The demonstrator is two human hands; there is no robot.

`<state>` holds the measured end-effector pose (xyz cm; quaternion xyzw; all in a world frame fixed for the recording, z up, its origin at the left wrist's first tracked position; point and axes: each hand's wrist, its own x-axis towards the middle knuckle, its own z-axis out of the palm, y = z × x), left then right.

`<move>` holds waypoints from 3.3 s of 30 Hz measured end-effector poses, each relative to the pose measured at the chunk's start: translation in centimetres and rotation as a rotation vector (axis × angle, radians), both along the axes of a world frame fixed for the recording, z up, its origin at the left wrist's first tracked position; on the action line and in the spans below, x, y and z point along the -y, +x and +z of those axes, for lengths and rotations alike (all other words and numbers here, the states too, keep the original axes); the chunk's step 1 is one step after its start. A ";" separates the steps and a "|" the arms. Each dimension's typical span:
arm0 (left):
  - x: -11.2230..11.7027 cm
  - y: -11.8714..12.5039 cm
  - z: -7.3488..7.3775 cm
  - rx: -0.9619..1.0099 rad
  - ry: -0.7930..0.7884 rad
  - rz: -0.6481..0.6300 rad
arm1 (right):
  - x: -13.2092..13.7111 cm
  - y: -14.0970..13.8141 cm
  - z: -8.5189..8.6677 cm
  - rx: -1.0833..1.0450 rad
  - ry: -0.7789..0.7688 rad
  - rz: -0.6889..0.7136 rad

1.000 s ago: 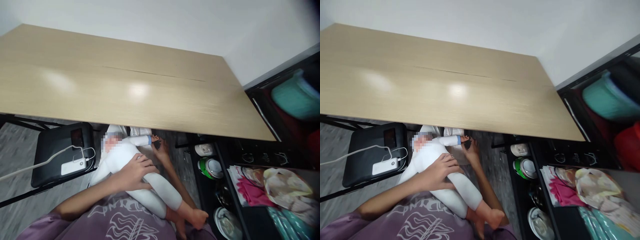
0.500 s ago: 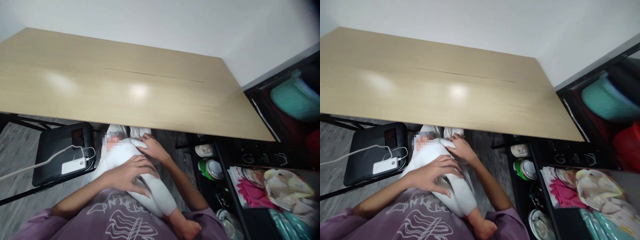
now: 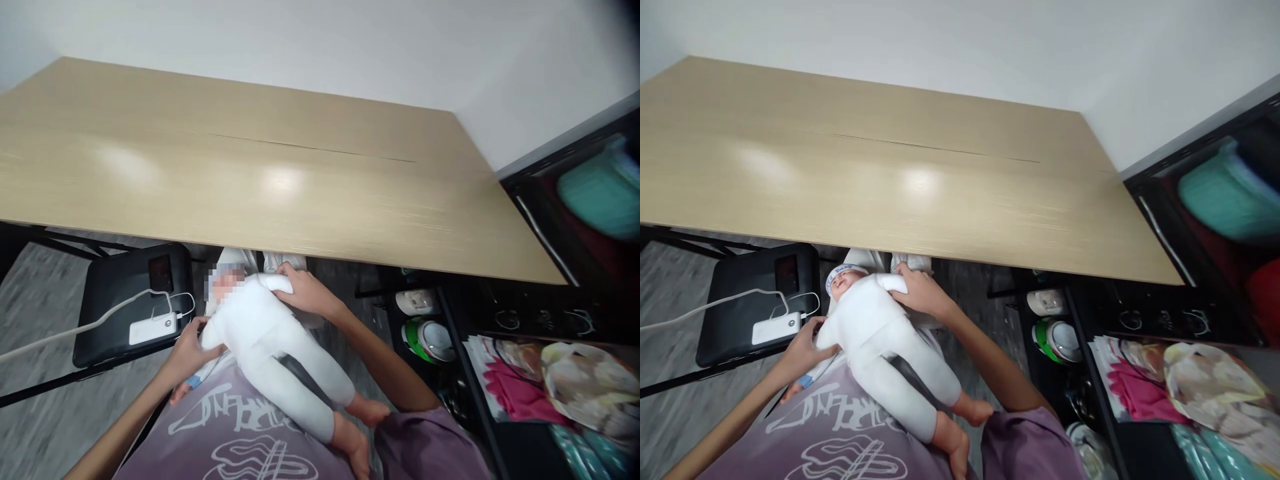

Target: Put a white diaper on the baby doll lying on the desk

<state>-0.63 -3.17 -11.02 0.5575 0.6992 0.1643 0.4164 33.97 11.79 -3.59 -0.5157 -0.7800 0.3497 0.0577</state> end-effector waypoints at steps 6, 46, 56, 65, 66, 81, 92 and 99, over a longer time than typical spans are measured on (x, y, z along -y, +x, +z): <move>1.6 1.2 3.7 0.102 0.049 -0.024 | 1.9 1.6 4.5 -0.161 0.015 0.004; -43.2 5.1 10.7 -0.627 0.728 -0.267 | -24.1 10.3 -0.4 -0.024 0.769 -0.408; -55.9 5.2 9.7 -0.627 0.794 -0.204 | -37.1 11.1 -1.5 -0.002 0.841 -0.348; -61.3 4.9 9.6 -0.574 0.825 -0.241 | -43.1 12.0 -2.0 0.118 0.914 -0.363; -60.8 4.5 9.6 -0.567 0.832 -0.247 | -42.7 12.1 -2.1 0.133 0.928 -0.378; -59.4 3.2 8.6 -0.531 0.786 -0.141 | -40.6 11.3 -3.5 0.185 0.893 -0.599; -39.6 8.0 10.7 -0.234 0.952 -0.021 | -16.1 4.1 0.2 -0.229 1.074 -0.511; -13.9 10.8 1.9 0.167 0.967 -0.510 | 3.4 6.2 -8.8 -0.408 0.886 -0.464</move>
